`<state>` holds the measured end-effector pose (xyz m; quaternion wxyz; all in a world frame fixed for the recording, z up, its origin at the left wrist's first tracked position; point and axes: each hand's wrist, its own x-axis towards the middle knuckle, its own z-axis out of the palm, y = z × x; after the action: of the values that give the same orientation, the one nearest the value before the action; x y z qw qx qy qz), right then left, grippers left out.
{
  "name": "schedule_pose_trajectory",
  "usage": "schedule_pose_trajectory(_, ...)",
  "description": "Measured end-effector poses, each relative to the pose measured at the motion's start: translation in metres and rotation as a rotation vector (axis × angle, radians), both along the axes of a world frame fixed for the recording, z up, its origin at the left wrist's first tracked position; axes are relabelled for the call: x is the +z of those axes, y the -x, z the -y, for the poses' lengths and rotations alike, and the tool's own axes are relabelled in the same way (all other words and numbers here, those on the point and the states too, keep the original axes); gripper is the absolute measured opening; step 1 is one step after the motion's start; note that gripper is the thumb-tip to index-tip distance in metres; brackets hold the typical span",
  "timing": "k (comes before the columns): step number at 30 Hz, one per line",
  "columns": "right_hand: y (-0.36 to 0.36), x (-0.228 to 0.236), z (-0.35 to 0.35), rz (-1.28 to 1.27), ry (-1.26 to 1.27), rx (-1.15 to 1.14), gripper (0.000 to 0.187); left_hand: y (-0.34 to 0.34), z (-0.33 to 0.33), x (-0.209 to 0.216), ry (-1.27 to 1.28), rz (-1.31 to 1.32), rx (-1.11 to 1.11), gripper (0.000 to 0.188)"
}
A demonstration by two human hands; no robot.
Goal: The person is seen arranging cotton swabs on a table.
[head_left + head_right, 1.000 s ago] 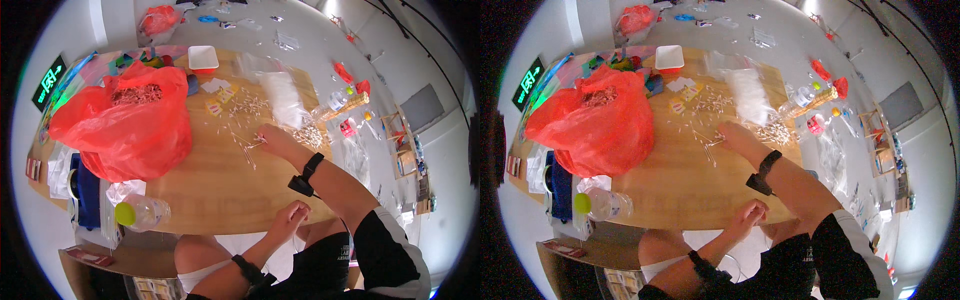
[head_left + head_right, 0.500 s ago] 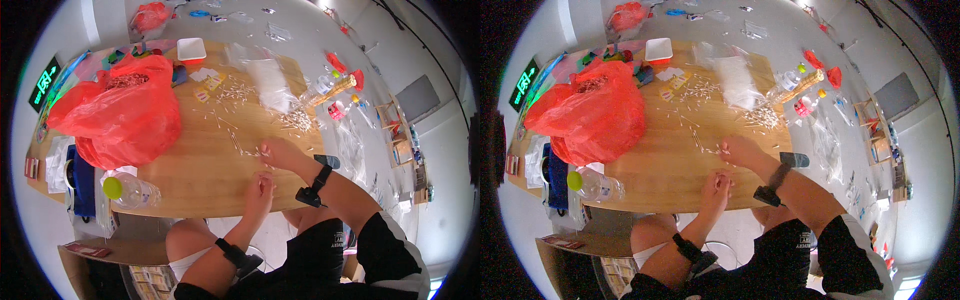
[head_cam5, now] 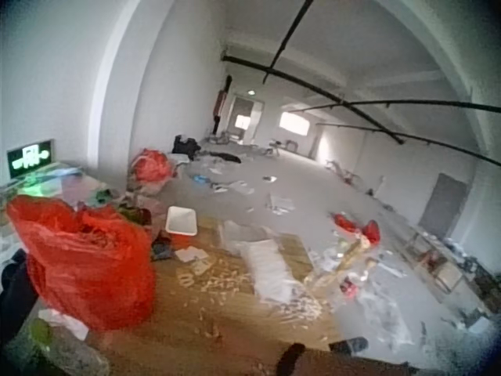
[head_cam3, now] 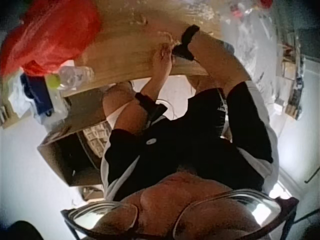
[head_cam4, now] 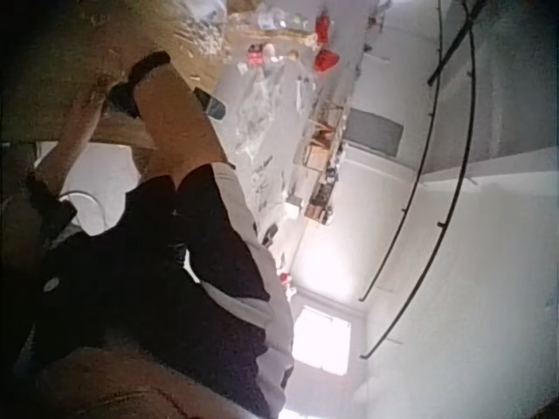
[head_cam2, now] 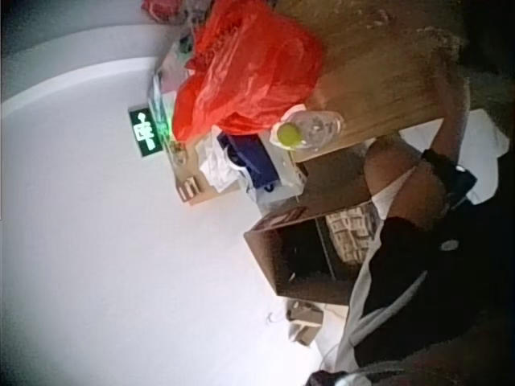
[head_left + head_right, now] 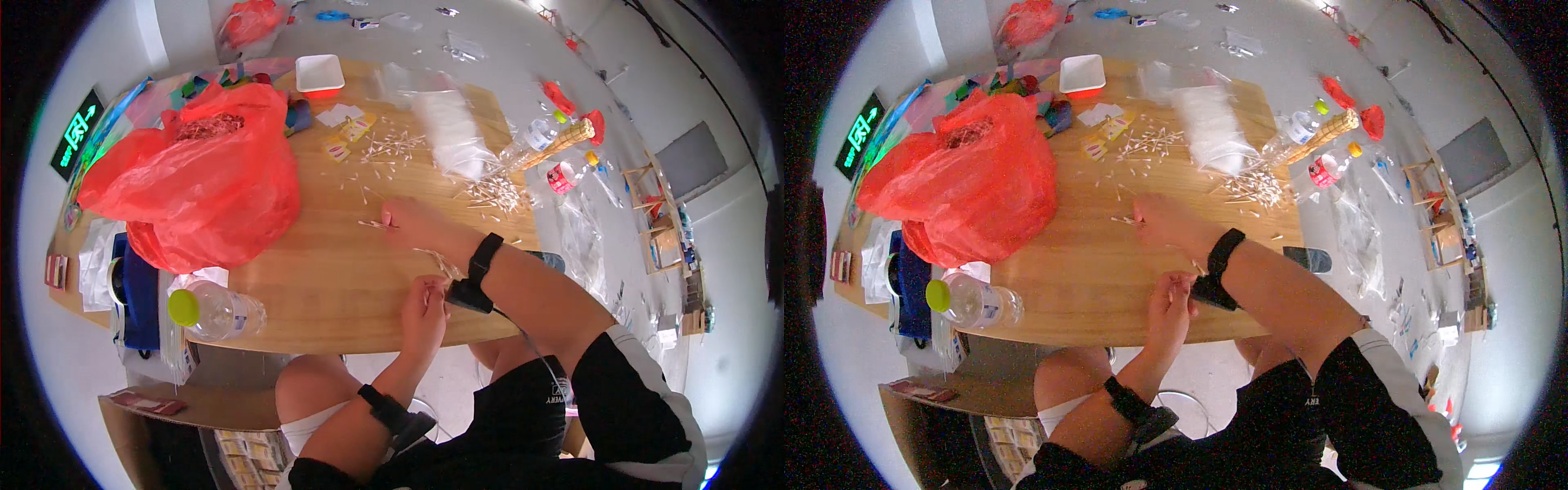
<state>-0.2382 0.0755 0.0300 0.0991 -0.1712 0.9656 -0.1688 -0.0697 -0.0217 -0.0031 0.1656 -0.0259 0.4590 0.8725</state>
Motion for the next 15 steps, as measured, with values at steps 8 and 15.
schedule_pose_trajectory(8, -0.004, 0.022, -0.061, 0.057, -0.018, 0.096, 0.014, -0.001, 0.009, 0.004, -0.009, 0.096, -0.043, 0.015)
schedule_pose_trajectory(15, -0.081, 0.007, -0.078, -0.082, 0.18, -0.197, 0.031, 0.003, 0.006, 0.005, -0.065, 0.142, -0.034, 0.018)
